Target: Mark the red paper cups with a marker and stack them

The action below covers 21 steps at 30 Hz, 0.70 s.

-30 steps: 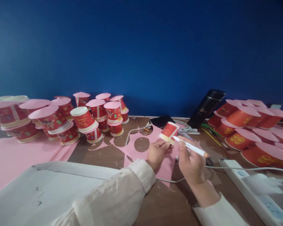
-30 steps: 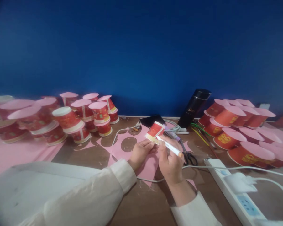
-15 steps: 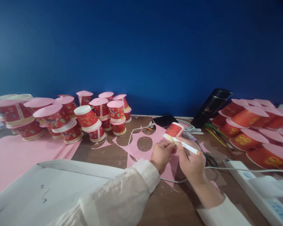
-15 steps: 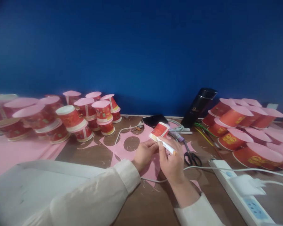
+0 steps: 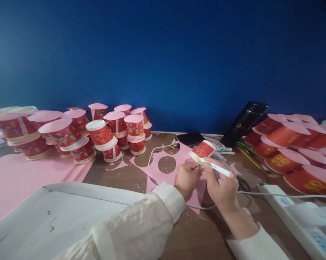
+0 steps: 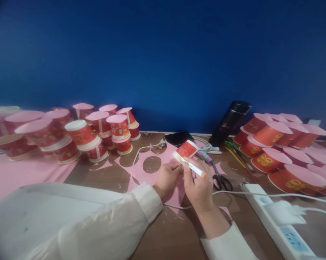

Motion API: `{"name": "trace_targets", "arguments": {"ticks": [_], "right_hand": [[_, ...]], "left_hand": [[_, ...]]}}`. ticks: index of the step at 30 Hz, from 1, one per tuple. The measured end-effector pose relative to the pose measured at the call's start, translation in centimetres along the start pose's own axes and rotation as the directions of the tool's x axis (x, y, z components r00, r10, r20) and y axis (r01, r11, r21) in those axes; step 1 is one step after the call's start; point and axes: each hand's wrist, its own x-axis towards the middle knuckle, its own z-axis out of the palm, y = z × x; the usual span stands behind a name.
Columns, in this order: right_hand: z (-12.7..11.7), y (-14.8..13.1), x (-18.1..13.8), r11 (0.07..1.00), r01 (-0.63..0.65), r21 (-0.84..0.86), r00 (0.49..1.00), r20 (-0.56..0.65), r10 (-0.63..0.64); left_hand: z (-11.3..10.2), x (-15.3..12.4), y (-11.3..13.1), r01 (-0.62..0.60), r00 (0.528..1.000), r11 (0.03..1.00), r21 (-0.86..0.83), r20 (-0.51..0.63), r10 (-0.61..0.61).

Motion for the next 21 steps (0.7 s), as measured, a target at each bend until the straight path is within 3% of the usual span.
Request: {"name": "trace_targets", "arguments": {"ticks": [4,12,21], "right_hand": [[-0.14,-0.29,0.09,0.999,0.019,0.031,1.0,0.024,-0.02],[-0.58,-0.29,0.01,0.999,-0.032,0.017,0.998,-0.059,0.033],[-0.09,-0.49,-0.12,0.999,-0.032,0.026,0.999,0.002,0.032]], "left_hand": [[-0.01,-0.11,0.25,-0.001,1.0,0.999,-0.051,0.022,0.003],[-0.15,0.42,-0.44,0.031,0.999,0.981,-0.189,0.036,-0.025],[-0.37,0.08,0.33,0.026,0.999,0.995,-0.092,0.024,-0.024]]}}
